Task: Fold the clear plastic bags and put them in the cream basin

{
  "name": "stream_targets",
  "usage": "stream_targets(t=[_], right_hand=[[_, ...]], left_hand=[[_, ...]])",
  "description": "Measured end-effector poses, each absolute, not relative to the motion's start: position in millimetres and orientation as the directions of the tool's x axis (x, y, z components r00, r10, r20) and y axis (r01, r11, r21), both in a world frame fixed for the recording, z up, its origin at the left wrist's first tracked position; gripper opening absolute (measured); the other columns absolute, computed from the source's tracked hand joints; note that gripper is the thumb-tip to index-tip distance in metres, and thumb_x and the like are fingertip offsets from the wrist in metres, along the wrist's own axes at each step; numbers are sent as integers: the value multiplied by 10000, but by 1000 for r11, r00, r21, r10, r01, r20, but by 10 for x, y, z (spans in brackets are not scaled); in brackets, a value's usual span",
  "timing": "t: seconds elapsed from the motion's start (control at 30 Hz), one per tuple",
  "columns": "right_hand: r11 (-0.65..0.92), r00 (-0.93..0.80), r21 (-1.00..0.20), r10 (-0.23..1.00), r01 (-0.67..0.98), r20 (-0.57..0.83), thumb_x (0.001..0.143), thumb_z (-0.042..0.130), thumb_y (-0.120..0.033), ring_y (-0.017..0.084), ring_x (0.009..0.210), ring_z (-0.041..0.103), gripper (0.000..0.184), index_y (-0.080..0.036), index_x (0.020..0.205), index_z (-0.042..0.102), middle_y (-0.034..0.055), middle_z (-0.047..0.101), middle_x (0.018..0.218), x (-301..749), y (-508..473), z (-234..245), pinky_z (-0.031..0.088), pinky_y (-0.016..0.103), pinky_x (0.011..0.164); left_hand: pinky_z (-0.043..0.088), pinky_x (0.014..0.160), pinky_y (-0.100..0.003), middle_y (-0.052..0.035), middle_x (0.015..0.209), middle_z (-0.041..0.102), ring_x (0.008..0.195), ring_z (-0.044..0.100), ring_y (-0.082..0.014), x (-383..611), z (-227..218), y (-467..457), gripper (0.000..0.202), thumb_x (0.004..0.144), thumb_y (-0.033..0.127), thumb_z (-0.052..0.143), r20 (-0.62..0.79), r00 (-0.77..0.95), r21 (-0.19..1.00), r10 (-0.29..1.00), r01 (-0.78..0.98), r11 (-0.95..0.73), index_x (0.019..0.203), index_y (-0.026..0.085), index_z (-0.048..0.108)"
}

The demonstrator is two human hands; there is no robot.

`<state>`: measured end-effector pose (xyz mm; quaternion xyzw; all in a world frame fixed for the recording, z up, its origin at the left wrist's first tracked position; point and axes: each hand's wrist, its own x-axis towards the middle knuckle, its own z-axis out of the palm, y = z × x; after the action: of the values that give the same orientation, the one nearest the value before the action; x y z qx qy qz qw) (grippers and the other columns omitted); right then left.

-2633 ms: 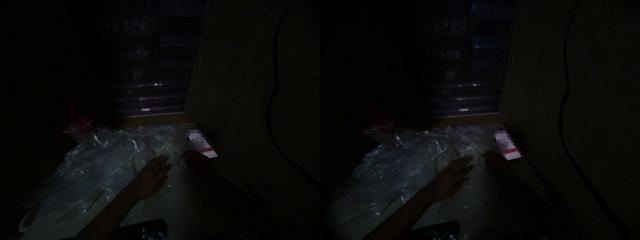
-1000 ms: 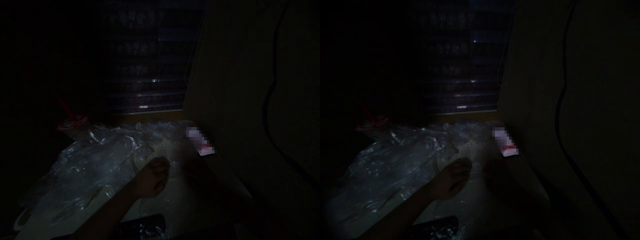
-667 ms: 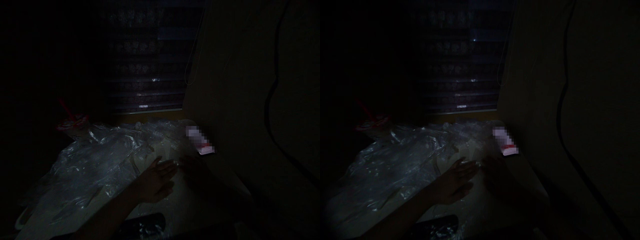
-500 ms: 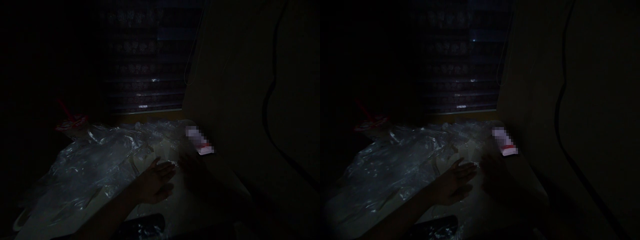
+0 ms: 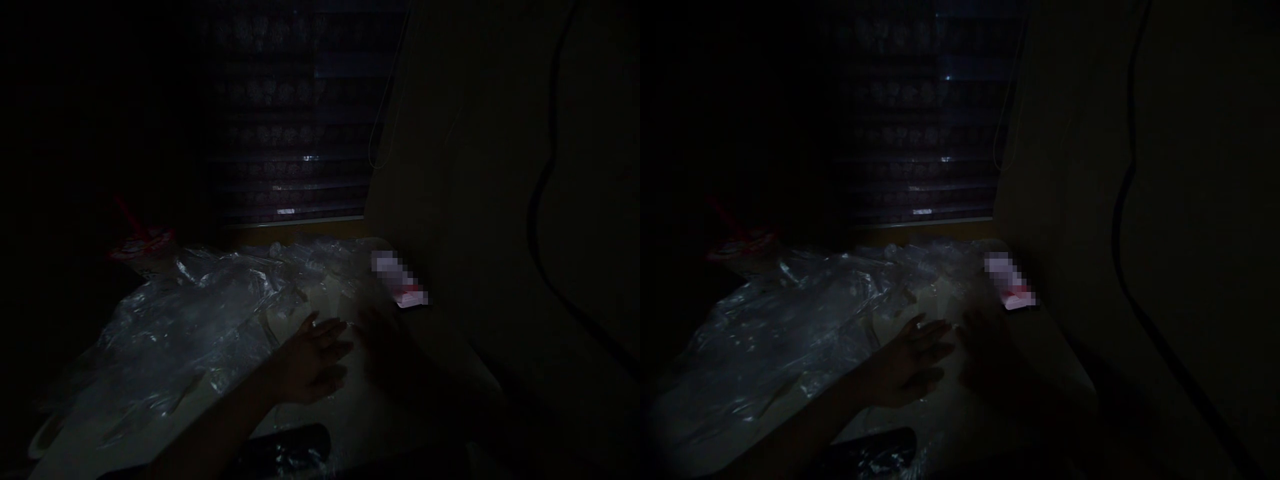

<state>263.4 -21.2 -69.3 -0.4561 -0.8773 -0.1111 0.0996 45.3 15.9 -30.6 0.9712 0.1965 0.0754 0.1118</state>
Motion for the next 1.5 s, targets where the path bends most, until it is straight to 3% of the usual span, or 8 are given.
stream_targets(t=[0.2,0.37,0.63,0.83,1.03,1.23,1.37,1.5], right_hand=[[542,-543,77,803,837,245,744,395,-376,286,1194,163,546,-204,1248,271,108,225,1314,2728,-192,-711,211,508,881],[567,-561,45,795,822,229,796,325,-277,231,1167,262,436,-178,1221,327,91,329,1268,2781,-47,-666,273,446,884],[605,-602,53,772,794,205,784,362,-308,273,1200,148,442,-198,1212,340,109,254,1303,2617,-17,-593,179,522,896],[665,-651,-50,741,745,162,780,359,-289,225,1201,172,471,-234,1241,280,43,268,1304,2703,-158,-501,167,463,946],[705,-692,-84,708,704,143,806,305,-250,189,1203,177,476,-192,1269,212,40,267,1305,2818,-371,-454,148,429,970],[707,-693,-100,706,700,147,824,267,-224,184,1205,168,469,-166,1280,172,55,242,1316,2794,-320,-496,176,408,966],[712,-696,-111,702,694,150,835,271,-253,203,1194,195,447,-166,1269,206,80,258,1306,2788,-309,-512,183,411,959],[726,-711,-122,688,677,144,817,371,-306,217,1101,341,375,-201,1177,353,83,329,1249,2817,-324,-461,261,452,900]], left_hand=[[166,954,-434,-55,1307,272,1191,210,-198,280,-191,277,422,816,254,331,262,829,335,494,402,-852,1230,206,271],[364,866,-317,-76,1131,483,1045,424,-156,91,-224,369,314,838,216,289,379,694,418,612,461,-782,1115,164,428],[293,941,-345,-90,1249,362,1156,288,-169,211,-336,332,346,836,169,317,234,795,287,559,493,-821,1176,142,371],[323,929,-326,-31,1281,325,1146,310,-146,45,-136,92,381,840,178,312,245,741,382,625,519,-765,1219,215,297],[295,943,-350,-9,1330,215,1195,206,-179,-199,-30,-356,433,805,159,366,81,774,421,628,544,-725,1224,238,291],[192,957,-453,-67,1350,113,1206,109,-276,-137,-70,-519,891,622,488,565,-7,791,322,612,581,-747,1290,179,63],[125,972,-457,-44,1331,187,1210,125,-221,-35,-241,-558,626,779,164,421,89,801,163,591,574,-802,1286,206,56],[153,960,-462,-78,1328,184,1203,141,-254,-21,-381,-612,672,726,69,446,63,825,83,562,557,-826,1285,144,80]])
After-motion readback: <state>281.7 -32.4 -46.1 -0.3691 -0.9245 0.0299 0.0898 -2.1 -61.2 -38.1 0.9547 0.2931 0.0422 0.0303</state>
